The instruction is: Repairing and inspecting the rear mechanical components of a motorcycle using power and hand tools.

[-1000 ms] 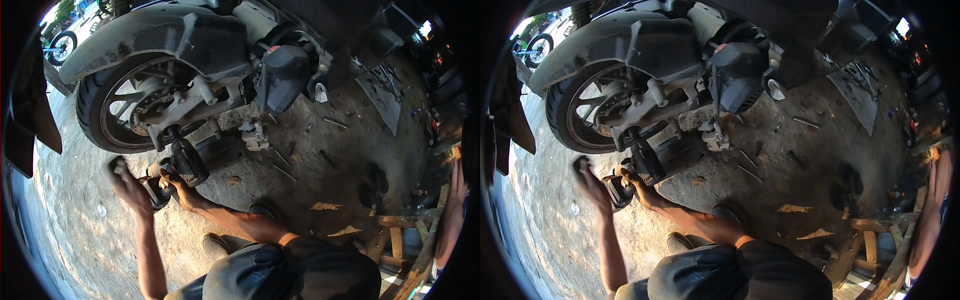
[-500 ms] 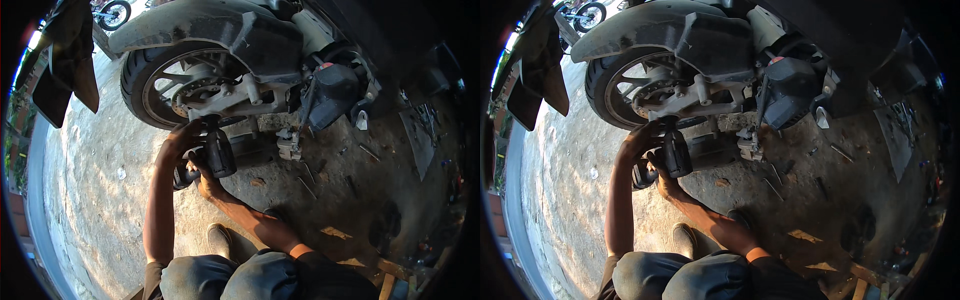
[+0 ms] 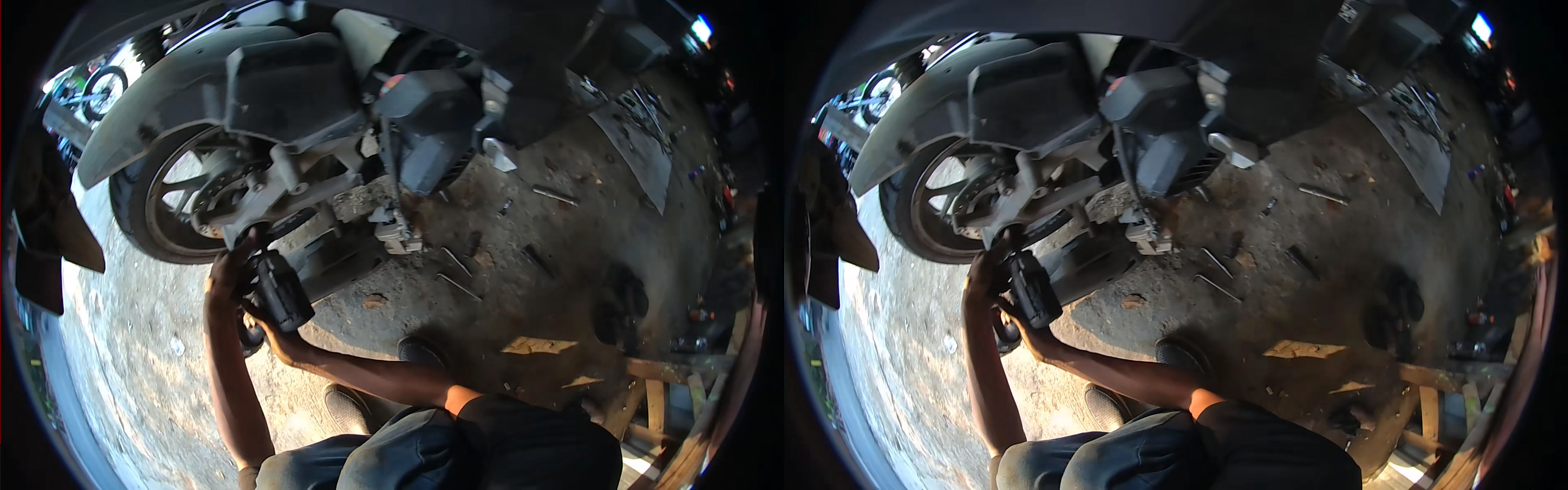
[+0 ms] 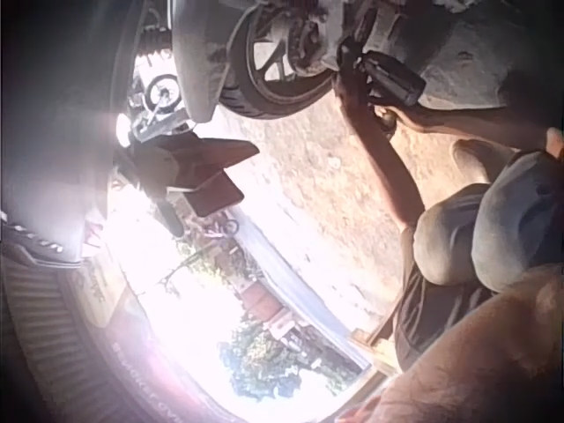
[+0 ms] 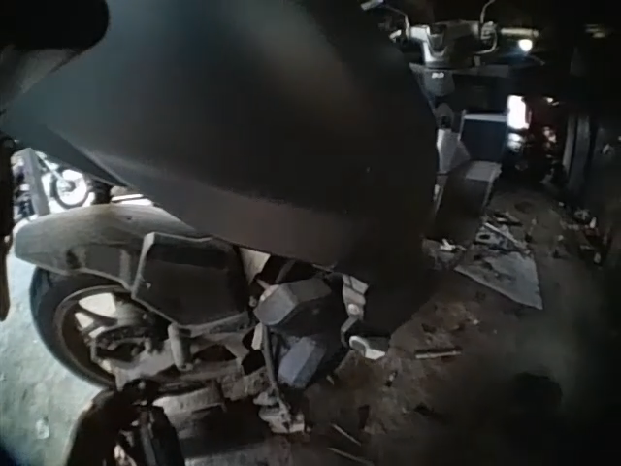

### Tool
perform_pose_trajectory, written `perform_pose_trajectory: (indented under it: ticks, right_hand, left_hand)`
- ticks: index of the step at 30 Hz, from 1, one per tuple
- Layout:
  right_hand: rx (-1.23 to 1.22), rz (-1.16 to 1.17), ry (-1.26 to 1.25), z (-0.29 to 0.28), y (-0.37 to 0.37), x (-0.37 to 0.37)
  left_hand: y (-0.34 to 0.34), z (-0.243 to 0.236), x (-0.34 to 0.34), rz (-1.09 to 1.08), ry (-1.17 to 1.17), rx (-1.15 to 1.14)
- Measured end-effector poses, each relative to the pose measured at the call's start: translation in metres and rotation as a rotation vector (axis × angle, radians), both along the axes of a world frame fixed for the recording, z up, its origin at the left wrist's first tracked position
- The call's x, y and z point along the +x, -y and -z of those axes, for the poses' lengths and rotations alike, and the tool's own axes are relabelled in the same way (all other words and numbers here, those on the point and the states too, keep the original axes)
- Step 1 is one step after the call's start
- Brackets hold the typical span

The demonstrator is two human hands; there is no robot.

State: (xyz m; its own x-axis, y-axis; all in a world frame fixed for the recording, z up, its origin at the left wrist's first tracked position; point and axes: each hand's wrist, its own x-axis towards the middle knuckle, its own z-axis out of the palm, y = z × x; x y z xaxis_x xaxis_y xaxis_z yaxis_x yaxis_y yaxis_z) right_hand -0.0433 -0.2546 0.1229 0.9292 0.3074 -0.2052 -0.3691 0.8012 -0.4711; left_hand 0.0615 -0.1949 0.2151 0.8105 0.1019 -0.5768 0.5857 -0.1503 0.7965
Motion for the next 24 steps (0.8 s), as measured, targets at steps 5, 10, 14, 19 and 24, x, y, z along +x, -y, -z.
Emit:
perform_pose_trajectory:
  ticks: [5,10,14,19,24]
  right_hand:
    - [-0.487,-0.149,0.101,-0.006,0.048,-0.054]
    - [-0.253,-0.22,0.092,-0.009,0.149,-0.098]
    - [-0.13,-0.298,-0.092,-0.021,0.269,-0.116]
    - [-0.287,0.178,-0.414,-0.019,0.375,-0.138]
    - [-0.185,0.335,-0.227,0.001,0.457,-0.149]
  left_hand:
    - [-0.003,0.033,-0.043,0.201,0.112,-0.29]
    - [0.006,0.057,-0.107,-0.1,0.16,-0.398]
    - [0.026,0.079,-0.133,0.001,0.203,-0.199]
    - [0.09,0.122,-0.143,0.583,-0.042,-0.119]
    - [0.151,0.138,-0.119,1.158,0.26,0.364]
